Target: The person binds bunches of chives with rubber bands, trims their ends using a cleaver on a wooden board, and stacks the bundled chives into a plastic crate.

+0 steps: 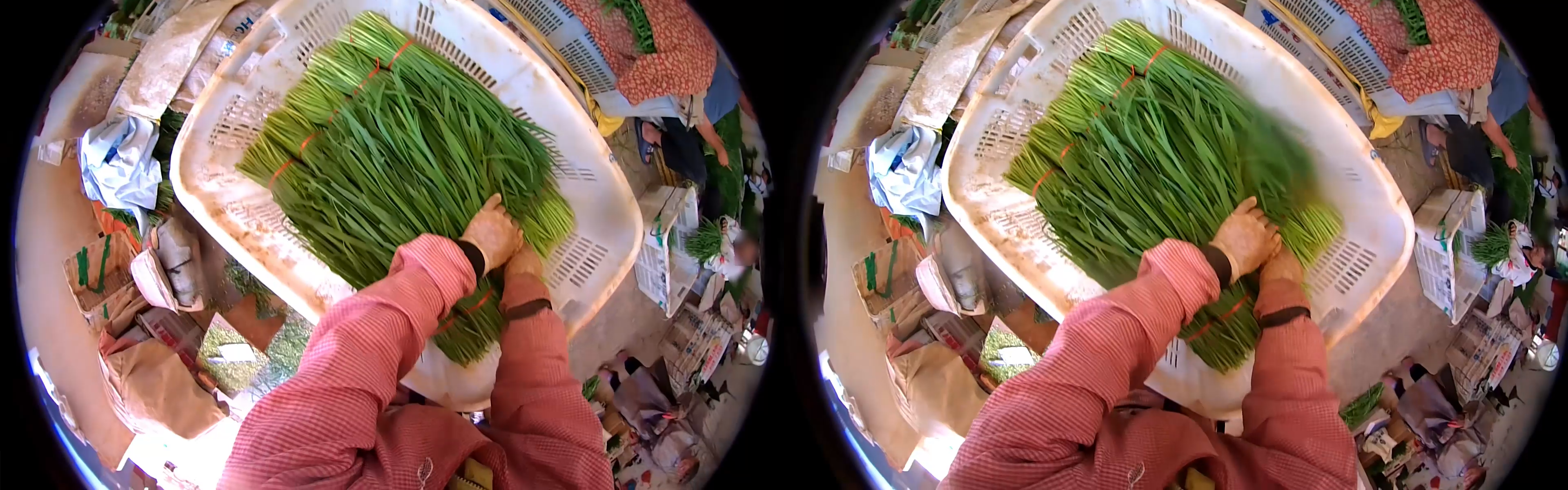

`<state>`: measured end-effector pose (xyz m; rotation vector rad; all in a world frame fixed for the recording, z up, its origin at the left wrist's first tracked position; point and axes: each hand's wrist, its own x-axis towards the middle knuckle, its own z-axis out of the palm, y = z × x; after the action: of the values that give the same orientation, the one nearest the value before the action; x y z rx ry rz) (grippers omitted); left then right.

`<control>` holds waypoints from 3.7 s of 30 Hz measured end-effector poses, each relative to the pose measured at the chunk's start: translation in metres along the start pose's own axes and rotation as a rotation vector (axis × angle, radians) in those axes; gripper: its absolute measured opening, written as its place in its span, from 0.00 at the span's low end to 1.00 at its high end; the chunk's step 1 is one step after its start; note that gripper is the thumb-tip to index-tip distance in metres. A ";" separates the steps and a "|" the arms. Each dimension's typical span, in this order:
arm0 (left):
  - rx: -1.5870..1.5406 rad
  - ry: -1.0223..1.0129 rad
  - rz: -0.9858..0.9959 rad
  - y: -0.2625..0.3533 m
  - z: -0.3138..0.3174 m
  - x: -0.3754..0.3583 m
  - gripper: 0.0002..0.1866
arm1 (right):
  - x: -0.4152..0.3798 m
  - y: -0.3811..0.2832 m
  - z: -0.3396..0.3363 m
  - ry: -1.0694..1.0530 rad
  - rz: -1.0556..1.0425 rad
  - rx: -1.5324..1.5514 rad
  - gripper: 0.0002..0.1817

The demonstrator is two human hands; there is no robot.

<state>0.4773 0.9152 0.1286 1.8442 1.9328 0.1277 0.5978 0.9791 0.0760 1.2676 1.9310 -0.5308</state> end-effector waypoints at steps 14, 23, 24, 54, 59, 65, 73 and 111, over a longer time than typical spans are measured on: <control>-0.128 0.139 0.036 0.049 -0.026 -0.149 0.31 | -0.040 -0.122 -0.123 -0.223 -0.622 -0.174 0.14; -0.034 0.071 0.011 0.019 0.009 -0.113 0.40 | -0.039 -0.148 -0.123 -0.211 -0.903 -0.696 0.14; -0.041 0.076 -0.002 0.019 0.012 -0.112 0.40 | -0.041 -0.150 -0.122 -0.216 -0.937 -0.742 0.12; -0.123 0.498 -0.072 0.001 0.000 -0.092 0.27 | -0.077 -0.003 -0.039 0.505 -0.385 0.546 0.22; -0.318 1.127 -0.740 -0.122 -0.074 -0.075 0.08 | -0.076 -0.006 -0.030 0.262 -0.206 0.422 0.23; -0.540 0.444 -0.985 -0.191 -0.085 -0.059 0.15 | -0.056 0.007 -0.010 0.364 -0.300 0.287 0.23; -0.602 0.969 -0.815 -0.188 -0.049 -0.073 0.07 | -0.057 0.005 -0.012 0.314 -0.327 0.338 0.25; -0.588 0.952 -1.320 -0.198 0.021 -0.700 0.22 | -0.214 -0.303 0.041 0.804 -0.888 -0.141 0.17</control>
<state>0.2980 0.2160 0.2197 -0.1594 2.8225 1.0876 0.3867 0.6960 0.1976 0.4688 3.1527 -0.2900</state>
